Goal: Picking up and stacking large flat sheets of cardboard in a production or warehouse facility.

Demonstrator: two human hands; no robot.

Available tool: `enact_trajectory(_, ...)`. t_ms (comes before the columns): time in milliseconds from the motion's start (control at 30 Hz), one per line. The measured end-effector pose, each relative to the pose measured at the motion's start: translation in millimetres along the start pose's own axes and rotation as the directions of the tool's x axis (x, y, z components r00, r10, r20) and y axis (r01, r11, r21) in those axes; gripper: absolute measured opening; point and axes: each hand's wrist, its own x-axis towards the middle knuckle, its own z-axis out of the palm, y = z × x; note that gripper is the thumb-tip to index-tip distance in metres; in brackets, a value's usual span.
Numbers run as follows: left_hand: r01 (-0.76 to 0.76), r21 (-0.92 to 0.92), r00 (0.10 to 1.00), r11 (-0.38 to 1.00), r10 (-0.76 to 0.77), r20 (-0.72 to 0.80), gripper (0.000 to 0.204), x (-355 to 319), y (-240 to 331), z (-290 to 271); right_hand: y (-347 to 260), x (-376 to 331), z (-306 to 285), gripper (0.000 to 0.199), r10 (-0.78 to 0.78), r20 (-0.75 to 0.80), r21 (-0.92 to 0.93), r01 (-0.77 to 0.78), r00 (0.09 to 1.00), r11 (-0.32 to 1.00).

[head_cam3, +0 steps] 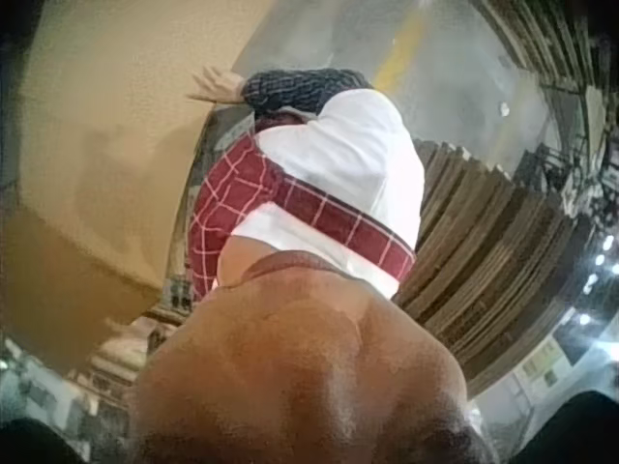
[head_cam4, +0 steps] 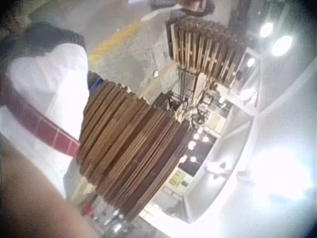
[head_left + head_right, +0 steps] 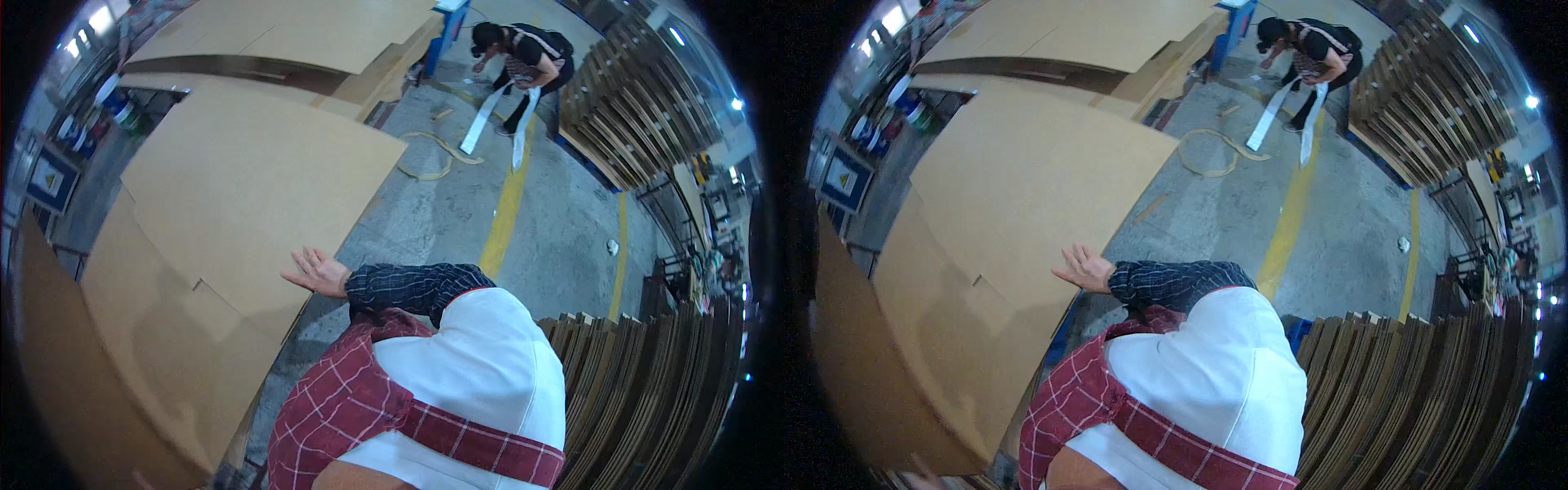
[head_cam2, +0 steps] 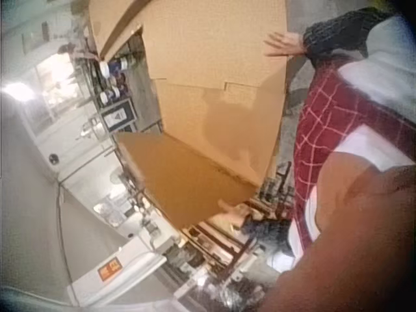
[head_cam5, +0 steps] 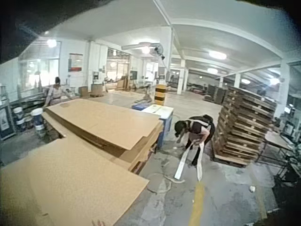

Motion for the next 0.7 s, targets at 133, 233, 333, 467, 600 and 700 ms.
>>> enact_trajectory(133, -0.364, -0.318, 0.923, 0.875, 0.385, 0.004, 0.037, -68.1, -107.5, 162.7, -51.5, -20.1, 27.5, 0.044, -0.142, 0.026, 0.044, 0.140, 0.990, 0.989)
enact_trajectory(233, -0.344, -0.367, 0.929, 0.864, 0.257, -0.267, 0.036, -122.0, -40.4, 165.9, -56.2, -36.5, 39.0, 0.042, -0.117, -0.019, 0.057, 0.118, 0.993, 0.991)
enact_trajectory(333, -0.438, -0.538, 0.897, 0.720, 0.312, -0.313, 0.037, -110.0, 35.1, 176.3, -27.6, -12.4, 53.4, 0.041, -0.107, -0.057, 0.083, 0.112, 0.993, 0.990)
enact_trajectory(467, -0.553, -0.477, 0.814, 0.683, 0.564, -0.136, 0.052, -116.6, 77.8, 203.5, -31.5, -15.3, 61.4, 0.039, -0.067, -0.072, 0.121, 0.075, 0.995, 0.990)
enact_trajectory(600, -0.576, -0.517, 0.744, 0.634, 0.668, -0.010, 0.070, -119.0, 125.1, 219.3, -33.3, -10.0, 62.1, 0.039, -0.029, -0.045, 0.160, 0.036, 0.999, 0.986)
enact_trajectory(700, -0.633, -0.541, 0.692, 0.554, 0.718, -0.075, 0.072, -116.2, 143.4, 236.9, -31.7, -9.0, 49.2, 0.041, -0.042, 0.060, 0.120, 0.035, 0.997, 0.992)
